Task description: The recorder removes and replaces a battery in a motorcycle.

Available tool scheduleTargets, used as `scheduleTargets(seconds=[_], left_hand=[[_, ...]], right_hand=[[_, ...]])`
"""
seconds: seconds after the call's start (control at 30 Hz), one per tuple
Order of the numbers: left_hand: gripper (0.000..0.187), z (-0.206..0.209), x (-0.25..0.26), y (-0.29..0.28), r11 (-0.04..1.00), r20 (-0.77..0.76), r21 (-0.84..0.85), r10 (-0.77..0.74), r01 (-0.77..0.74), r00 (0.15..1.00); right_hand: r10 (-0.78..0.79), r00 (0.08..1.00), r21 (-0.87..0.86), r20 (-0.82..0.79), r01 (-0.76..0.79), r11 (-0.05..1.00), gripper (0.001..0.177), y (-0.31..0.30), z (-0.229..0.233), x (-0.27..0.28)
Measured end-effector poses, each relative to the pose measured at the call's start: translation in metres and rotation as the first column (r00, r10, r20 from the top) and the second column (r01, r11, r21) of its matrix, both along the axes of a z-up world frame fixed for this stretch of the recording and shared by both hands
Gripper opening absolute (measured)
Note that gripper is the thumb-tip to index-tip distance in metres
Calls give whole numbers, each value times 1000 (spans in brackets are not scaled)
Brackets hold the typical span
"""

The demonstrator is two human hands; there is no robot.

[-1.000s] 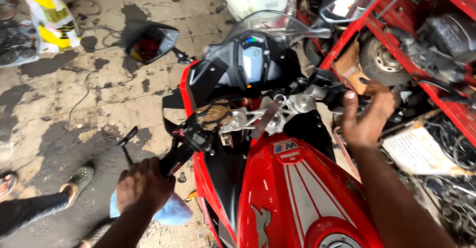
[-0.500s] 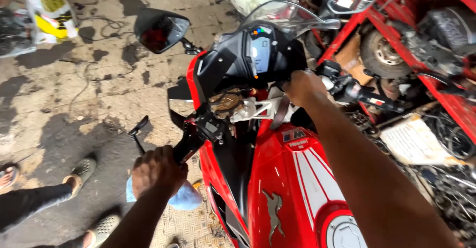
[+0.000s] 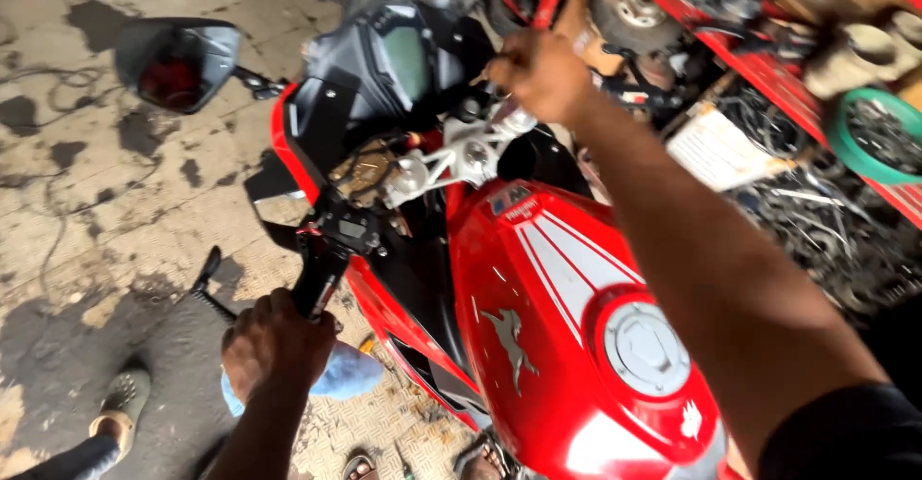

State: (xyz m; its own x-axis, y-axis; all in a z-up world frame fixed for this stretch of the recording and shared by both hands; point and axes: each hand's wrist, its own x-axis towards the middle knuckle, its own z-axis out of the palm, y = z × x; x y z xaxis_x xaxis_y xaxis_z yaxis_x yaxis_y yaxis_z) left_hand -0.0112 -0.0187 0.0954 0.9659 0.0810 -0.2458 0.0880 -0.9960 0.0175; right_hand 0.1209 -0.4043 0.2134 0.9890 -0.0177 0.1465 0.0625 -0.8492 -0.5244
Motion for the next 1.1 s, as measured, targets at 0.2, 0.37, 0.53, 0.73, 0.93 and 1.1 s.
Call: scheduleTargets(seconds=[0.2, 0.37, 0.53, 0.73, 0.93, 1.1], left_hand=[[54, -19, -3, 11, 996, 172, 20, -89, 87, 981], [58, -9, 0, 10, 998, 81, -29, -44, 47, 996], [62, -6, -4, 9, 999, 6, -37, -38, 39, 999], [67, -7, -5, 8, 999, 64, -3, -39, 39, 997], [67, 7, -6, 6, 998, -75, 46, -32, 35, 997], [69, 6, -6, 5, 999, -84, 38, -19, 22, 996]], right_hand=[[137, 979, 619, -149, -16, 785, 23, -54, 63, -200], [132, 905, 506, -404, 101, 857, 21, -58, 28, -301], [-186, 843, -98, -504, 159, 982, 27, -27, 30, -348], [-620, 627, 45, -472, 720, 693, 29, -5, -36, -404], [-644, 577, 693, -502, 714, 100, 29, 33, -47, -384], [-516, 737, 898, -437, 386, -209, 24, 40, -8, -338]])
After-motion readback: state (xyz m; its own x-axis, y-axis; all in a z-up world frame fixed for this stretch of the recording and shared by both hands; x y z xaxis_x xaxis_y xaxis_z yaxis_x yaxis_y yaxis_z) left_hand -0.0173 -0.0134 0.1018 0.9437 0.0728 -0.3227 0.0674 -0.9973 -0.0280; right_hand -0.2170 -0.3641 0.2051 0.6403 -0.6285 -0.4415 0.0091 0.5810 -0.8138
